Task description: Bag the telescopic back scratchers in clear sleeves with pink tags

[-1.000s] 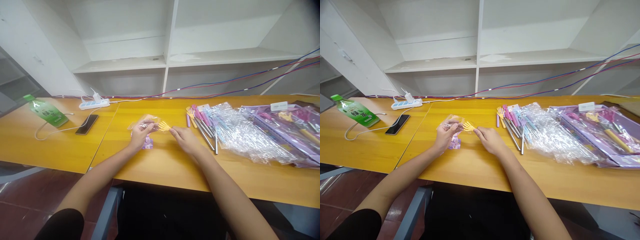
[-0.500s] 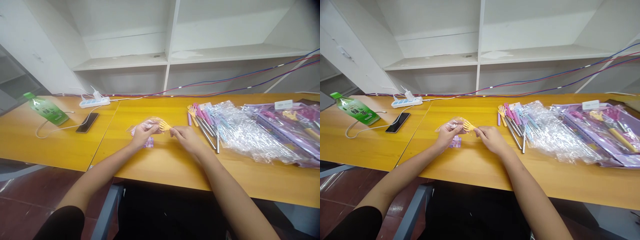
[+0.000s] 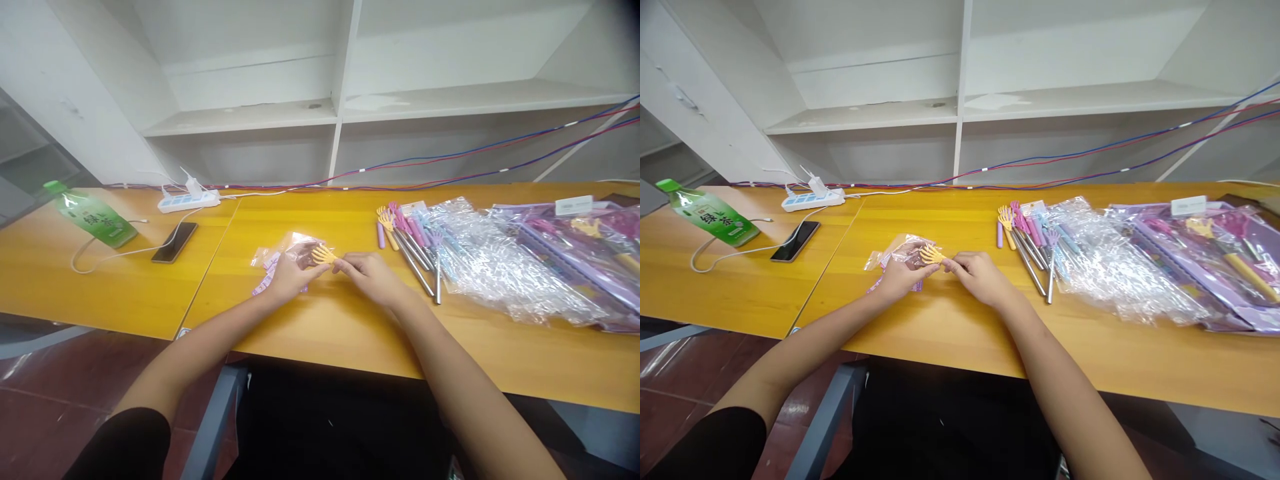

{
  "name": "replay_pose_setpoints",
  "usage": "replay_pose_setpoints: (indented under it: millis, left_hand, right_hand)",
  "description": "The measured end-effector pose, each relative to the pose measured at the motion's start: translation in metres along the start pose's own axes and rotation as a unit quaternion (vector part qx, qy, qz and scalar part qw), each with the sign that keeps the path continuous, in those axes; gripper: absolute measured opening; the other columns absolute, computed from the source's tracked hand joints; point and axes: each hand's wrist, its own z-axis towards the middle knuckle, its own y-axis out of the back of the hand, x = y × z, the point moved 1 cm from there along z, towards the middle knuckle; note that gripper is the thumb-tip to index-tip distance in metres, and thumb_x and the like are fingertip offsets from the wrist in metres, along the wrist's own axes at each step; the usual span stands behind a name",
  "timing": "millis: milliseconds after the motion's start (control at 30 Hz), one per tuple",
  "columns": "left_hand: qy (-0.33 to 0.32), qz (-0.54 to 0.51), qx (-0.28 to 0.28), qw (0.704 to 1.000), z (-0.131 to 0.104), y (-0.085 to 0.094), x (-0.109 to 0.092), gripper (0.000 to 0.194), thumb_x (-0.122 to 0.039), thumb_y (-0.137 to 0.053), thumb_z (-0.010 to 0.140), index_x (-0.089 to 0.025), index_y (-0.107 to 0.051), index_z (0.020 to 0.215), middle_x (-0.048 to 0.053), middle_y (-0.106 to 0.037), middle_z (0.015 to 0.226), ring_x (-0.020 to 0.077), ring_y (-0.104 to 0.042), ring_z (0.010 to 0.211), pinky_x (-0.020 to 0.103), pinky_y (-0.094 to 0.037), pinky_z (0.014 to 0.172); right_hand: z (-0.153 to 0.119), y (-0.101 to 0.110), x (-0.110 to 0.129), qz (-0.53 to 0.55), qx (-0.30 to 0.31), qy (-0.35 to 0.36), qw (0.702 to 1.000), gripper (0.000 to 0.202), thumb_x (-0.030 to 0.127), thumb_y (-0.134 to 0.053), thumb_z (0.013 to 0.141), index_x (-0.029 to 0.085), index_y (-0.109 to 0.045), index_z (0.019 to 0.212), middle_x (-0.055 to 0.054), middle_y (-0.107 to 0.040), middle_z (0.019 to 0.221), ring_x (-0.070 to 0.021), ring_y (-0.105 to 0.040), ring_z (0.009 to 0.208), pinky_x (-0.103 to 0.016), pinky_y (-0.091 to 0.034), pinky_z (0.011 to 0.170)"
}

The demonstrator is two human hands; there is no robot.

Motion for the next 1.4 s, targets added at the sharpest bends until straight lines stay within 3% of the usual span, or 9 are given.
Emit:
replay_pose_setpoints:
  millis: [233, 367, 500, 600, 733, 833, 967, 1133, 1400]
  left_hand:
    - [0.006, 0.084, 0.009, 0.996, -0.007, -0.007, -0.004, 0.046, -0.042, -0.094, 0.077, -0.021, -0.077, 0.115, 0.011, -0.080, 0.115, 0.0246, -0.078, 0.105, 0.039, -0.063, 0.096]
    - [0.000, 0.059, 0.046, 0.997, -0.008, -0.005, -0.006, 0.040, -0.042, -0.091, 0.079, -0.022, -0.078, 0.111, 0.010, -0.080, 0.116, 0.0259, -0.077, 0.109, 0.041, -0.062, 0.100]
    - [0.026, -0.008, 0.076, 0.997, -0.007, -0.003, -0.007, 0.042, -0.049, -0.089, 0.082, -0.019, -0.078, 0.110, 0.009, -0.080, 0.105, 0.0212, -0.075, 0.091, 0.035, -0.061, 0.087]
    - [0.012, -0.009, 0.009, 1.000, -0.002, 0.000, -0.005, 0.040, -0.053, -0.088, 0.084, -0.017, -0.077, 0.098, 0.005, -0.076, 0.086, 0.0162, -0.071, 0.077, 0.030, -0.058, 0.077]
    - [-0.003, -0.032, -0.131, 0.991, 0.012, 0.014, -0.003, 0.047, -0.060, -0.086, 0.083, -0.015, -0.072, 0.080, 0.003, -0.072, 0.074, 0.0142, -0.068, 0.070, 0.029, -0.058, 0.074]
    - [-0.027, -0.039, -0.189, 0.981, 0.022, 0.027, -0.004, 0.041, -0.052, -0.091, 0.080, -0.015, -0.074, 0.088, 0.003, -0.075, 0.082, 0.0147, -0.071, 0.076, 0.028, -0.058, 0.078]
    - [-0.038, -0.017, -0.184, 0.982, 0.025, 0.033, -0.006, 0.038, -0.039, -0.094, 0.075, -0.015, -0.075, 0.099, 0.006, -0.080, 0.099, 0.0184, -0.075, 0.093, 0.030, -0.058, 0.089]
    - [-0.001, -0.008, -0.186, 0.983, 0.020, 0.026, -0.004, 0.037, -0.035, -0.094, 0.073, -0.015, -0.076, 0.099, 0.007, -0.081, 0.099, 0.0202, -0.076, 0.093, 0.032, -0.058, 0.089]
    - [0.035, 0.009, -0.116, 0.993, 0.013, 0.016, -0.002, 0.037, -0.038, -0.097, 0.068, -0.016, -0.078, 0.092, 0.006, -0.080, 0.091, 0.0202, -0.074, 0.085, 0.033, -0.059, 0.084]
  right_hand:
    - [0.001, -0.009, 0.002, 0.005, -0.005, 0.022, 1.000, 0.063, 0.069, -0.044, 0.109, 0.021, -0.072, 0.079, -0.005, -0.072, 0.076, -0.0196, -0.064, 0.071, -0.033, -0.047, 0.072]
    - [0.001, -0.010, 0.005, 0.024, 0.002, 0.021, 1.000, 0.054, 0.064, -0.049, 0.109, 0.021, -0.075, 0.090, -0.007, -0.076, 0.087, -0.0213, -0.066, 0.077, -0.034, -0.048, 0.074]
    - [0.001, -0.010, 0.001, 0.027, -0.007, 0.000, 1.000, 0.042, 0.058, -0.057, 0.107, 0.021, -0.074, 0.116, -0.005, -0.076, 0.090, -0.0200, -0.063, 0.076, -0.032, -0.047, 0.071]
    - [0.000, -0.010, -0.003, 0.020, -0.007, -0.002, 1.000, 0.043, 0.055, -0.062, 0.105, 0.021, -0.070, 0.130, -0.004, -0.073, 0.090, -0.0192, -0.061, 0.074, -0.031, -0.046, 0.071]
    - [0.001, -0.006, -0.013, -0.028, -0.024, -0.036, 0.999, 0.033, 0.048, -0.059, 0.107, 0.021, -0.070, 0.120, -0.007, -0.075, 0.098, -0.0225, -0.066, 0.084, -0.034, -0.048, 0.078]
    - [0.002, -0.001, -0.022, -0.066, -0.064, -0.046, 0.995, 0.022, 0.037, -0.055, 0.108, 0.020, -0.069, 0.110, -0.009, -0.074, 0.100, -0.0248, -0.067, 0.089, -0.036, -0.049, 0.082]
    - [0.004, 0.002, -0.030, -0.084, -0.120, 0.013, 0.989, 0.024, 0.032, -0.054, 0.107, 0.022, -0.075, 0.113, -0.010, -0.069, 0.099, -0.0256, -0.066, 0.089, -0.041, -0.053, 0.088]
    - [0.005, 0.003, -0.034, -0.069, -0.194, 0.054, 0.977, 0.029, 0.035, -0.056, 0.107, 0.025, -0.083, 0.115, -0.012, -0.058, 0.110, -0.0211, -0.063, 0.078, -0.044, -0.058, 0.082]
    - [0.002, -0.004, -0.012, 0.016, -0.168, 0.064, 0.984, 0.031, 0.050, -0.060, 0.108, 0.026, -0.077, 0.118, -0.008, -0.059, 0.104, -0.0186, -0.066, 0.074, -0.040, -0.061, 0.074]
